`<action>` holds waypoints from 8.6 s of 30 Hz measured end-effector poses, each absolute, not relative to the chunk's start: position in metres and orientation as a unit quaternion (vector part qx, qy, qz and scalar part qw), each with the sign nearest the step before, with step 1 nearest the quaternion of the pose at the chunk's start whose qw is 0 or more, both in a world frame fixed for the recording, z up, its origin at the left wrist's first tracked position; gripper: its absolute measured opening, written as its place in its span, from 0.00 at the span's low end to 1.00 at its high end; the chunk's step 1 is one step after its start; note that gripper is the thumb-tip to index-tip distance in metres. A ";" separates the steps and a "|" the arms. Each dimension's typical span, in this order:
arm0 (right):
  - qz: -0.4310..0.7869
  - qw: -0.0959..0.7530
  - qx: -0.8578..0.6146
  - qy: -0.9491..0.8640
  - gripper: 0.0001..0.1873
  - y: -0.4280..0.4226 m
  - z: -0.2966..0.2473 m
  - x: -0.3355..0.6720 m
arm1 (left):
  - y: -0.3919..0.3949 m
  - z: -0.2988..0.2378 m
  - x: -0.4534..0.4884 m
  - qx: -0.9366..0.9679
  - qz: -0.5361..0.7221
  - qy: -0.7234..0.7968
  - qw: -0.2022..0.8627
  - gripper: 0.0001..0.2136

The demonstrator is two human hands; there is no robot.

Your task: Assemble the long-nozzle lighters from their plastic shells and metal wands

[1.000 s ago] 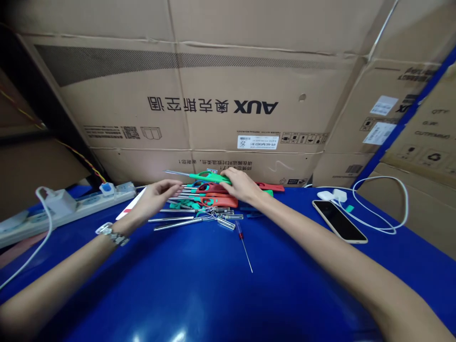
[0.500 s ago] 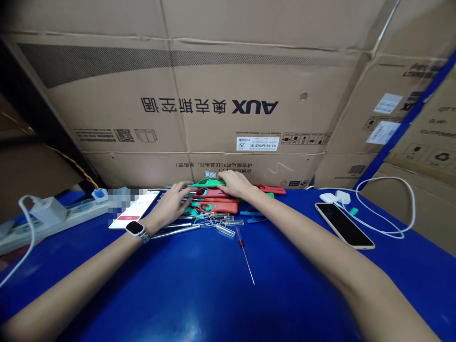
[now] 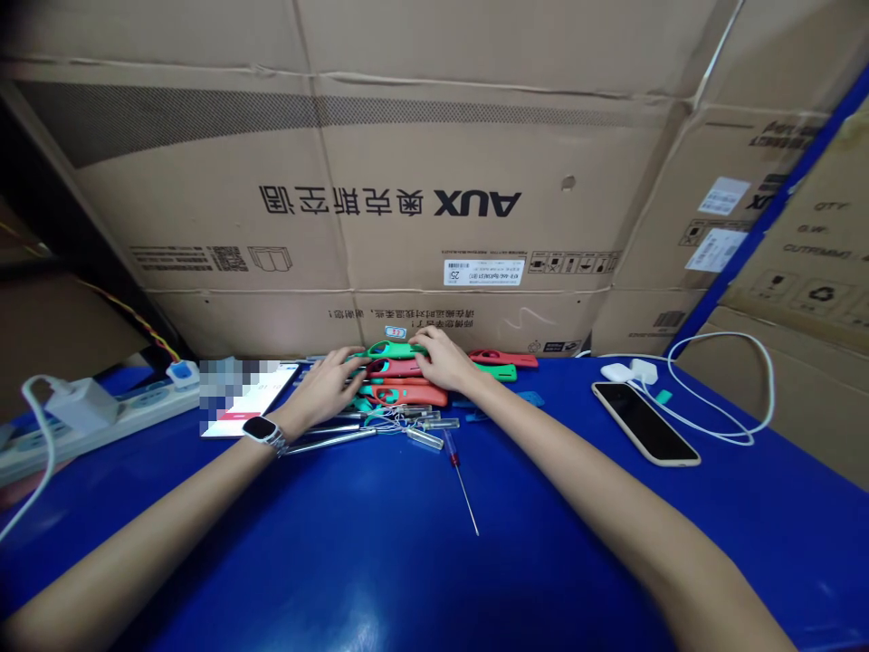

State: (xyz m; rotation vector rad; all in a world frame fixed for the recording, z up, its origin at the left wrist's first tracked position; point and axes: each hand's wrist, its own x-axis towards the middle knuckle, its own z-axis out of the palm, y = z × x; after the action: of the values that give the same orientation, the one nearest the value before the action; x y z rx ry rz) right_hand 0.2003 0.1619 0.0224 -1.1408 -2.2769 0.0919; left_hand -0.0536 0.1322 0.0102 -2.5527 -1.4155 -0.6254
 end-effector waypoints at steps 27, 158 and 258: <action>0.058 0.208 -0.568 -0.794 0.22 0.047 -0.004 0.318 | 0.094 0.021 0.114 -0.937 -0.108 -0.323 0.071 0.11; 0.086 0.343 -0.479 -0.804 0.19 0.056 -0.002 0.181 | 0.061 0.026 -0.045 -0.875 -0.225 -0.413 0.116 0.12; 0.165 0.270 -0.472 -0.823 0.23 -0.001 0.019 0.190 | 0.019 0.050 -0.055 -0.899 -0.237 -0.345 -0.131 0.10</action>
State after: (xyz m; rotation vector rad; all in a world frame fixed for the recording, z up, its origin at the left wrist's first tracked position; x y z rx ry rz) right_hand 0.1900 -0.0013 0.0188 -1.2725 -2.2177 0.4456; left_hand -0.0551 0.0187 0.0503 -3.0848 -1.1858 -0.8145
